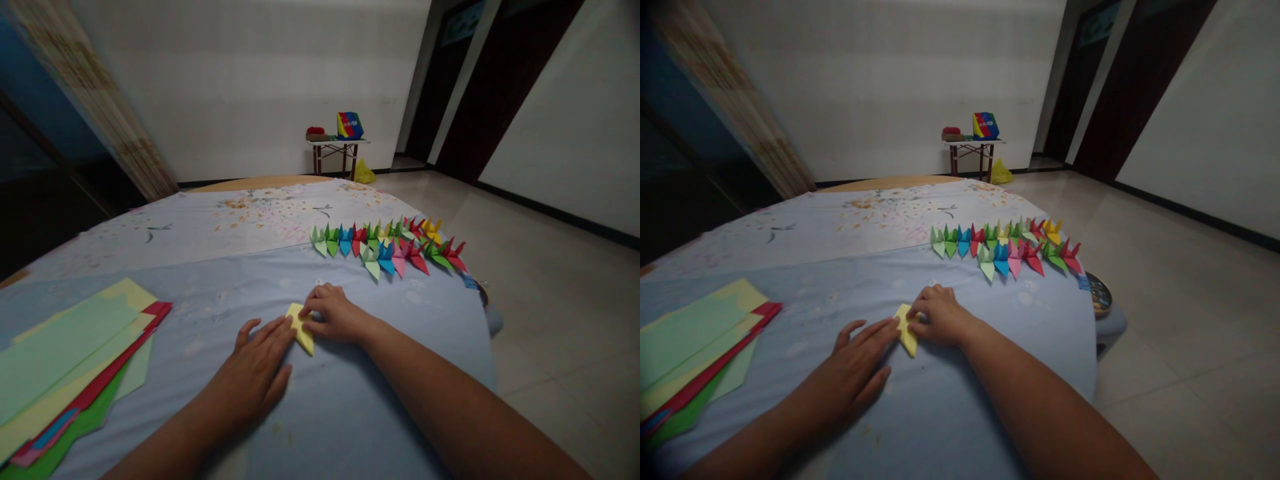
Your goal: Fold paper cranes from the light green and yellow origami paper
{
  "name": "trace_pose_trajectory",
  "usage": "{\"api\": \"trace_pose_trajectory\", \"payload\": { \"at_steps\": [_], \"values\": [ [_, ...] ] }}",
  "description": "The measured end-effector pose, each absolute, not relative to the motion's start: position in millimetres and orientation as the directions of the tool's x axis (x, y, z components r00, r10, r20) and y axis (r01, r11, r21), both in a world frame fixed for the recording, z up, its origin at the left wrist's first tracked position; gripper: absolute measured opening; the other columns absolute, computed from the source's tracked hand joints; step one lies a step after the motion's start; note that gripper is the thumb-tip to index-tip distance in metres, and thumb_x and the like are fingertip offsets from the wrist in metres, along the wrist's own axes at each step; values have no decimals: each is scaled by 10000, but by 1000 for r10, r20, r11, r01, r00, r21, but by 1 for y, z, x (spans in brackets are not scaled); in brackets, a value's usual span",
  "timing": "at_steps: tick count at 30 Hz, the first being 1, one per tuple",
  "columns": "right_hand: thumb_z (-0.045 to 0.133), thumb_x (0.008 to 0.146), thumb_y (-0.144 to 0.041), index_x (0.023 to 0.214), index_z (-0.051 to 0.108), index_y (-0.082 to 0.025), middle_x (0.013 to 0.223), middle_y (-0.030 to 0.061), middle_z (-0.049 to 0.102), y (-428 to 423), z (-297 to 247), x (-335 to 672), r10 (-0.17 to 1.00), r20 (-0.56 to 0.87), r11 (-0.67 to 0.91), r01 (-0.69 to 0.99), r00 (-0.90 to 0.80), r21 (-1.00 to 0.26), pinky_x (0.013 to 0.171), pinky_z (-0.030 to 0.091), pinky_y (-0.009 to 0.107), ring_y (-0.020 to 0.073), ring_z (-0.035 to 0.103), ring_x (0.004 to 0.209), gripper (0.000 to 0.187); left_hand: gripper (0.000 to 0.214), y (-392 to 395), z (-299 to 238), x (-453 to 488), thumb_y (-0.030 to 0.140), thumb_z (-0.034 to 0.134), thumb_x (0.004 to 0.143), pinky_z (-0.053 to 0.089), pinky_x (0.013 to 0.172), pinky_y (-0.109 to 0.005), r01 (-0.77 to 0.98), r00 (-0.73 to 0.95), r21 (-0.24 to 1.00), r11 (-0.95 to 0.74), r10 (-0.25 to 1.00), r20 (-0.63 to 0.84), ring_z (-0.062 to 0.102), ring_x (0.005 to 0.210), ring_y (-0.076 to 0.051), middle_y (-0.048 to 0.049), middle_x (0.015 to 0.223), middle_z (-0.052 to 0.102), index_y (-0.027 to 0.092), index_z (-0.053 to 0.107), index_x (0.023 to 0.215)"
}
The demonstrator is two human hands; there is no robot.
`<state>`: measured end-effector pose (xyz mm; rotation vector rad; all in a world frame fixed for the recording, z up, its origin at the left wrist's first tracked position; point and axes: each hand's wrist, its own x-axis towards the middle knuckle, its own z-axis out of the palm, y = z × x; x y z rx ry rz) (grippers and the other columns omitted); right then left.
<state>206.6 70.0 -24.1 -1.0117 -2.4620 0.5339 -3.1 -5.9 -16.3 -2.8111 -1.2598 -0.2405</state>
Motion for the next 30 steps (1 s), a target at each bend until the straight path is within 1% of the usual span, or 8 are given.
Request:
{"api": "trace_pose_trajectory", "payload": {
  "at_steps": [4, 6, 10, 14, 18, 22, 27, 30],
  "values": [
    [629, 773, -312, 938, 654, -241, 964, 44, 564, 69, -23, 207, 727, 240, 664, 570, -643, -483, 834, 297, 356, 198, 450, 940, 182, 461, -10, -20, -2, 290, 382, 878, 141, 1045, -496, 740, 671, -61, -670, 729, 136, 350, 1275, -259, -104, 1380, 428, 210, 383, 1332],
    [621, 778, -321, 940, 657, -237, 962, 48, 565, 67, -21, 209, 721, 244, 672, 569, -649, -475, 840, 294, 365, 199, 455, 936, 185, 463, -12, -19, 1, 310, 381, 881, 146, 1045, -484, 759, 650, -70, -648, 747, 139, 357, 1271, -263, -99, 1377, 433, 217, 389, 1334],
    [662, 734, -369, 992, 651, -242, 988, 54, 567, 66, -14, 216, 686, 211, 697, 545, -697, -467, 864, 280, 387, 211, 457, 949, 287, 490, -17, -16, 4, 357, 391, 877, 192, 1038, -452, 779, 626, -35, -626, 771, 115, 419, 1226, -252, -82, 1349, 473, 244, 361, 1353],
    [691, 709, -387, 1047, 633, -260, 1034, 55, 560, 67, -11, 220, 668, 171, 699, 532, -724, -477, 873, 277, 391, 219, 451, 979, 366, 491, -15, -17, -1, 352, 391, 883, 157, 1051, -473, 772, 632, -2, -635, 768, 110, 389, 1249, -252, -58, 1371, 448, 278, 335, 1365],
    [675, 722, -436, 1047, 632, -258, 1027, 60, 564, 69, -14, 219, 668, 179, 702, 533, -722, -472, 870, 278, 392, 220, 454, 977, 373, 481, -13, -20, -4, 375, 370, 899, 83, 1067, -487, 768, 636, 10, -641, 764, 112, 341, 1281, -250, -38, 1395, 417, 304, 314, 1371],
    [670, 722, -454, 1033, 638, -250, 1018, 63, 564, 69, -16, 216, 684, 179, 693, 554, -707, -461, 865, 282, 389, 220, 454, 975, 374, 488, -13, -21, -3, 386, 363, 901, 38, 1058, -517, 773, 632, 8, -635, 770, 88, 315, 1294, -265, -39, 1399, 411, 299, 298, 1378],
    [674, 720, -447, 1030, 635, -248, 1025, 64, 555, 68, -16, 216, 692, 170, 681, 557, -702, -475, 865, 288, 392, 219, 453, 976, 370, 473, -15, -19, 1, 391, 370, 892, 40, 1050, -533, 791, 609, 8, -612, 788, 89, 334, 1280, -280, -45, 1379, 438, 297, 350, 1355],
    [658, 741, -432, 1029, 635, -243, 1025, 62, 550, 67, -14, 217, 691, 167, 677, 549, -703, -489, 870, 289, 391, 214, 452, 975, 345, 475, -15, -19, 2, 394, 367, 890, 38, 1040, -551, 795, 604, -2, -606, 792, 84, 332, 1279, -294, -49, 1378, 440, 295, 352, 1354]
  ]
}}
